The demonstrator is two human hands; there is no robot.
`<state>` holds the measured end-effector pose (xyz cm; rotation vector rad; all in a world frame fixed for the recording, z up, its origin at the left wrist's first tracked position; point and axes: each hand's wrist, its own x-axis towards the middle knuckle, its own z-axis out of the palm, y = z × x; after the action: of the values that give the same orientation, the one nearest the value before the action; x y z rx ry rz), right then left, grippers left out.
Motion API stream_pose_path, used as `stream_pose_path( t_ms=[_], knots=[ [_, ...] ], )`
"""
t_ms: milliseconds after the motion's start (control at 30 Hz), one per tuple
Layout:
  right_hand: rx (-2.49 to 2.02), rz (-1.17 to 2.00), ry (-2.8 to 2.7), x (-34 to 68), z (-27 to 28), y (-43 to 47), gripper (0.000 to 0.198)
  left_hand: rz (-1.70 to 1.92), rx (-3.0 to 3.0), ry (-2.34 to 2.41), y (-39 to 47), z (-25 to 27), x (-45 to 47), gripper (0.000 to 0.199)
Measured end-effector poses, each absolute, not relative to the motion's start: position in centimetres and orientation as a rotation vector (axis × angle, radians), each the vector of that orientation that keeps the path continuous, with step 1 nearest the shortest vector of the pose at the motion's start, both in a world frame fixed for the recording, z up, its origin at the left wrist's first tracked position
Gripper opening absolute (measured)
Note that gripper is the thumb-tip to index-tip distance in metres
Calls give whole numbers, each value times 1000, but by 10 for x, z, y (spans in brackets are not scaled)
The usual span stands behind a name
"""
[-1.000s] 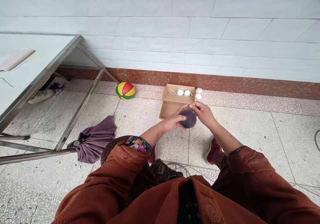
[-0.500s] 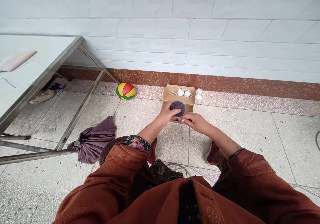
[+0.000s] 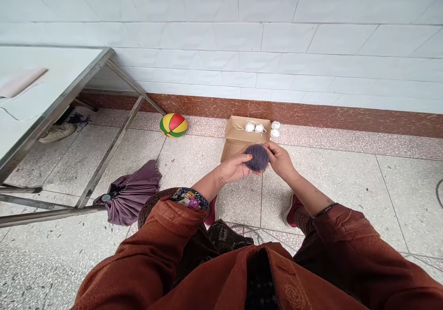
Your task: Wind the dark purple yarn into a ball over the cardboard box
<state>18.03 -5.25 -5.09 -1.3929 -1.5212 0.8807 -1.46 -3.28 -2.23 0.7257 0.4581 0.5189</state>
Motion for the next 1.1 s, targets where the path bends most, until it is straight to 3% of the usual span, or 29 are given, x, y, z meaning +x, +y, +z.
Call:
stream_pose_path(
  t_ms=[167,367,633,867,1100],
  knots=[
    [-1434,842,-1741,175,-58,-59,20,715,615,542,-23,-22,-16,50],
    [-1398,873,-1931,177,-57,-60,14,804,671,699,-15,-27,-16,48],
    [-1122,1078,-1892,174,-35,-63,16,813,1091,973,-18,-37,-13,60],
    [-1311,922,-1505,188,-36,-48,24,464,941,684,-29,-34,-13,64],
    [-1506,999,-1499,187,-59,-49,26,553,712,493,-28,-26,-16,74]
  ],
)
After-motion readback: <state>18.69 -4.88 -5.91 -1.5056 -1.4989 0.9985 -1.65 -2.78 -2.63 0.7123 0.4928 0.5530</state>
